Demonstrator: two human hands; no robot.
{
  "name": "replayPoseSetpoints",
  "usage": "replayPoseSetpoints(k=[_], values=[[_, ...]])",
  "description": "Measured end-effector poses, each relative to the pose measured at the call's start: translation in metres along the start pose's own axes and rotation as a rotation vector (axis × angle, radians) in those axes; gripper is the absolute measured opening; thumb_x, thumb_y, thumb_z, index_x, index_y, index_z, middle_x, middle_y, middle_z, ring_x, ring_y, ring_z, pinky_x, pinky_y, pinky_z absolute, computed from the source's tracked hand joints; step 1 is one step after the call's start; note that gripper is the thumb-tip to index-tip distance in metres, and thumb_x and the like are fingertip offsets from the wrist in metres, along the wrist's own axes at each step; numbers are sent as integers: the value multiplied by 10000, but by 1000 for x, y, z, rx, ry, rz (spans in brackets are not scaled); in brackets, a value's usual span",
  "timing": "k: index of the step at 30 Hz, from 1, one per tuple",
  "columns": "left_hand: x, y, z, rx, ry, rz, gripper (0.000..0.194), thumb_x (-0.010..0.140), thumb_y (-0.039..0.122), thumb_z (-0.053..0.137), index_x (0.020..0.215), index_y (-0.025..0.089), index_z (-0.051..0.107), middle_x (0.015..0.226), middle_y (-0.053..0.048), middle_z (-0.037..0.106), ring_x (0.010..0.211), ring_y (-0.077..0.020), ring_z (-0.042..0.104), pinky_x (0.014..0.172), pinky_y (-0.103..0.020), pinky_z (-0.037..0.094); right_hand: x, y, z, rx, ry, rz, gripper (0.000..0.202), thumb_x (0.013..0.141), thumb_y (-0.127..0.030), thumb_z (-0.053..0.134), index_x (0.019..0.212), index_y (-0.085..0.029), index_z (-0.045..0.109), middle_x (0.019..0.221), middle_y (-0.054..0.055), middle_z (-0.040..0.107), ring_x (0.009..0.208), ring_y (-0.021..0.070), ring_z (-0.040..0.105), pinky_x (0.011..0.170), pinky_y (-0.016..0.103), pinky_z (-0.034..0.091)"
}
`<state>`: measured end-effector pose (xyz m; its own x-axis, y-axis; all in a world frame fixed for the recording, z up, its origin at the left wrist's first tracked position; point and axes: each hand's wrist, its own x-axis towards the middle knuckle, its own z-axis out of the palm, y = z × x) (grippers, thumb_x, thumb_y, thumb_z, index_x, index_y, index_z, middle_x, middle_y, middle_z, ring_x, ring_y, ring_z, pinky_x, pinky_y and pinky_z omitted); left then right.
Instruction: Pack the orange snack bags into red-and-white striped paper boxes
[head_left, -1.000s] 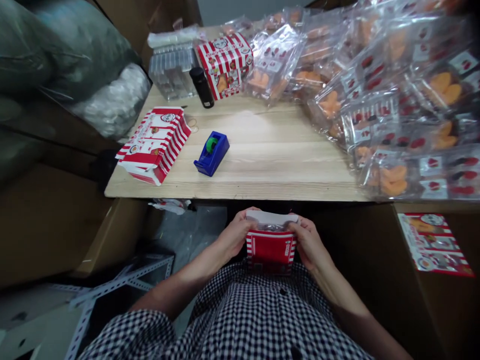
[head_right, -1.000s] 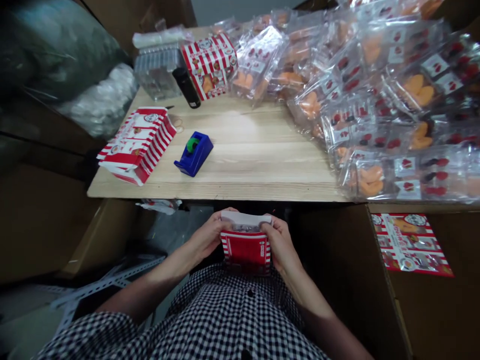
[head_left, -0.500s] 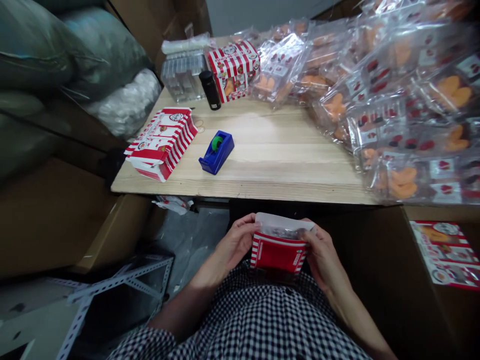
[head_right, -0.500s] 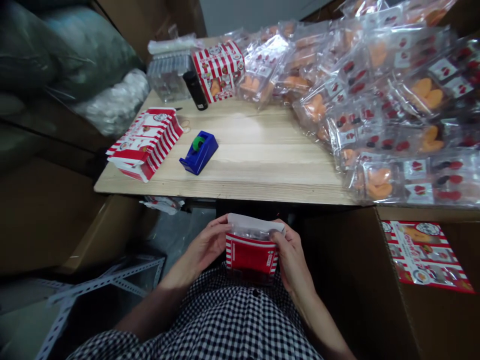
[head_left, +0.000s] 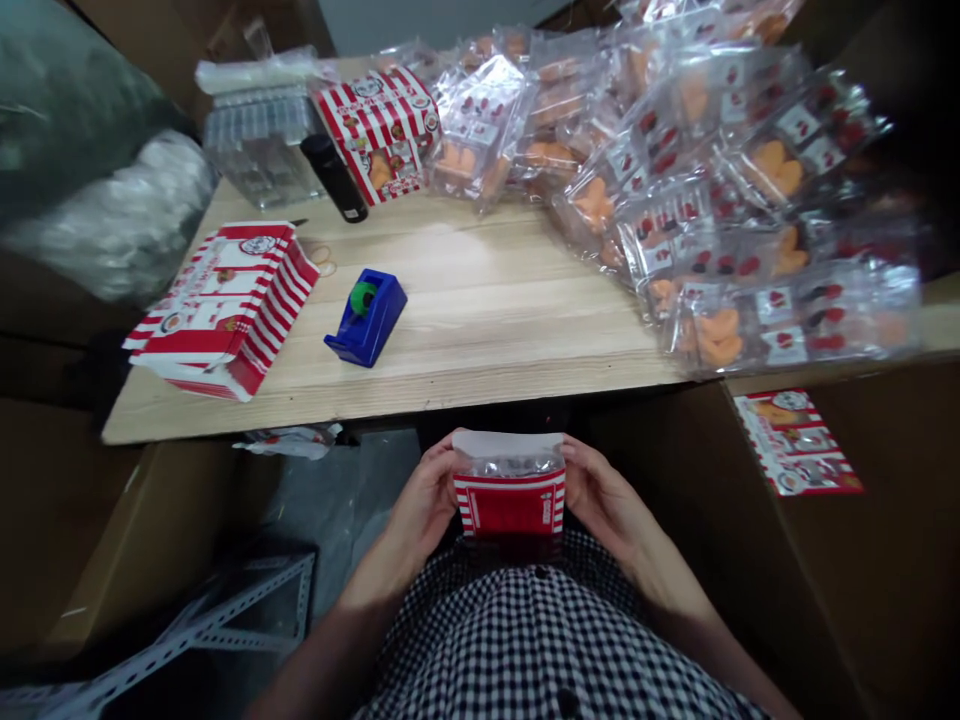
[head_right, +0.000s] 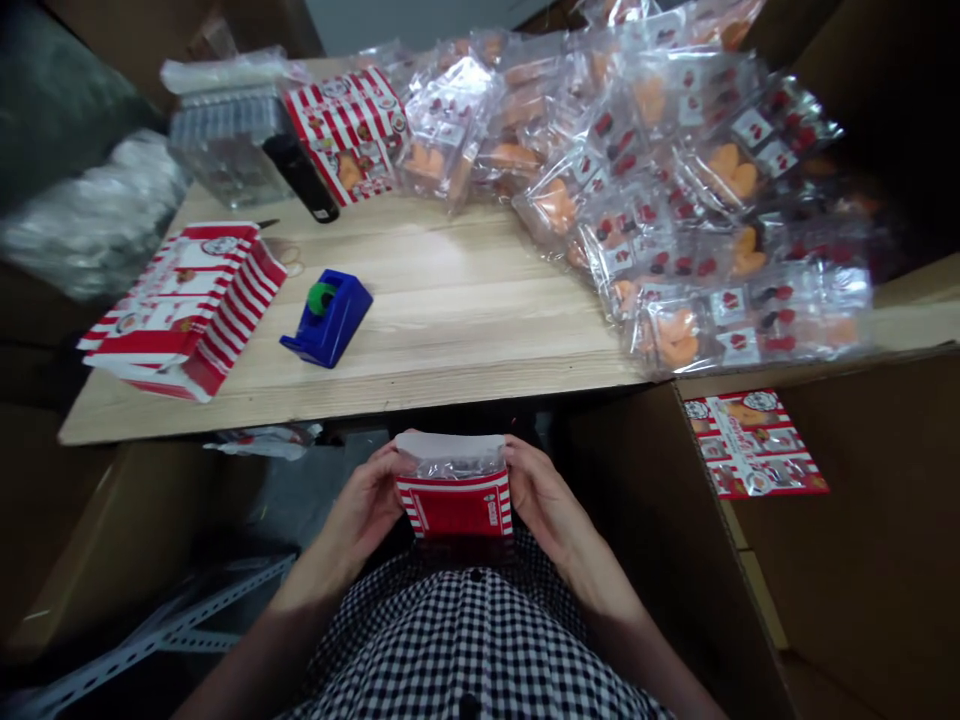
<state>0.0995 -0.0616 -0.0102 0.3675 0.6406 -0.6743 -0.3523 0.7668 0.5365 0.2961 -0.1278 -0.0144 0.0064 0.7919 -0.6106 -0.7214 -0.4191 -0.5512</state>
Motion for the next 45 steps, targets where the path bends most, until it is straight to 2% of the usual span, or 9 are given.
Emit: replayPoseSetpoints(k=[4,10,15,19,25,29,36,41,45], values=[[3,2,2,-16,7,4,193,607,100,704,787,150,657,693,31,676,571,-106,603,576,-217,486,3,-2,0,12,35,12,301,728,-293,777,1016,-249,703,937,-4,777,957,231,715,858,357,547],[9,3,-4,-27,23,-2,213,628,113,704,836,141,666,751,-4,724,610,-140,652,626,-253,522,2,-1,-4,13,-181,37,372,851,-472,691,1151,-254,722,1062,43,775,1083,245,693,948,390,527],[13,0,-4,-22,57,5,204,629,118,705,828,138,665,741,-5,721,605,-140,652,618,-250,516,-2,-4,-2,-15,-176,58,494,859,-394,739,1327,-275,635,1143,40,761,1102,224,695,1004,383,506],[12,-3,2,-18,91,4,217,607,105,727,809,142,656,714,22,700,586,-116,627,601,-229,504,0,-4,-4,-12,-75,114,396,747,-286,825,1129,-265,724,957,17,790,907,238,746,830,365,580],[8,-4,2,-1,77,-5,264,616,63,704,860,162,729,750,6,729,624,-128,649,642,-239,521,2,-6,-12,-104,111,-24,229,674,-289,852,871,-254,741,790,-8,762,709,203,716,718,337,581],[12,0,-6,179,-135,113,232,701,84,674,888,138,801,978,-88,775,881,-205,710,811,-281,540,7,-12,-11,-265,-35,-134,98,762,-273,770,839,-216,787,847,47,782,837,234,728,817,349,566],[29,12,-33,481,-496,297,300,893,227,627,1157,182,762,1247,-118,719,1171,-269,658,1028,-363,482,22,-7,-19,-391,-215,-334,190,889,-229,612,925,-230,799,1084,77,771,1075,273,692,972,407,507],[31,16,-38,707,-455,383,298,912,248,660,1198,214,740,1276,-95,712,1209,-250,647,1067,-374,474,17,-10,-28,-508,-307,-320,292,961,-310,526,1104,-231,768,1260,93,708,1230,296,615,1084,442,436],[29,17,-37,726,-439,450,253,928,249,645,1150,217,761,1236,-87,732,1184,-235,663,1054,-366,489,11,-10,-26,-664,-306,-379,265,925,-335,665,1174,-277,736,1270,65,707,1188,264,648,1050,398,486]])
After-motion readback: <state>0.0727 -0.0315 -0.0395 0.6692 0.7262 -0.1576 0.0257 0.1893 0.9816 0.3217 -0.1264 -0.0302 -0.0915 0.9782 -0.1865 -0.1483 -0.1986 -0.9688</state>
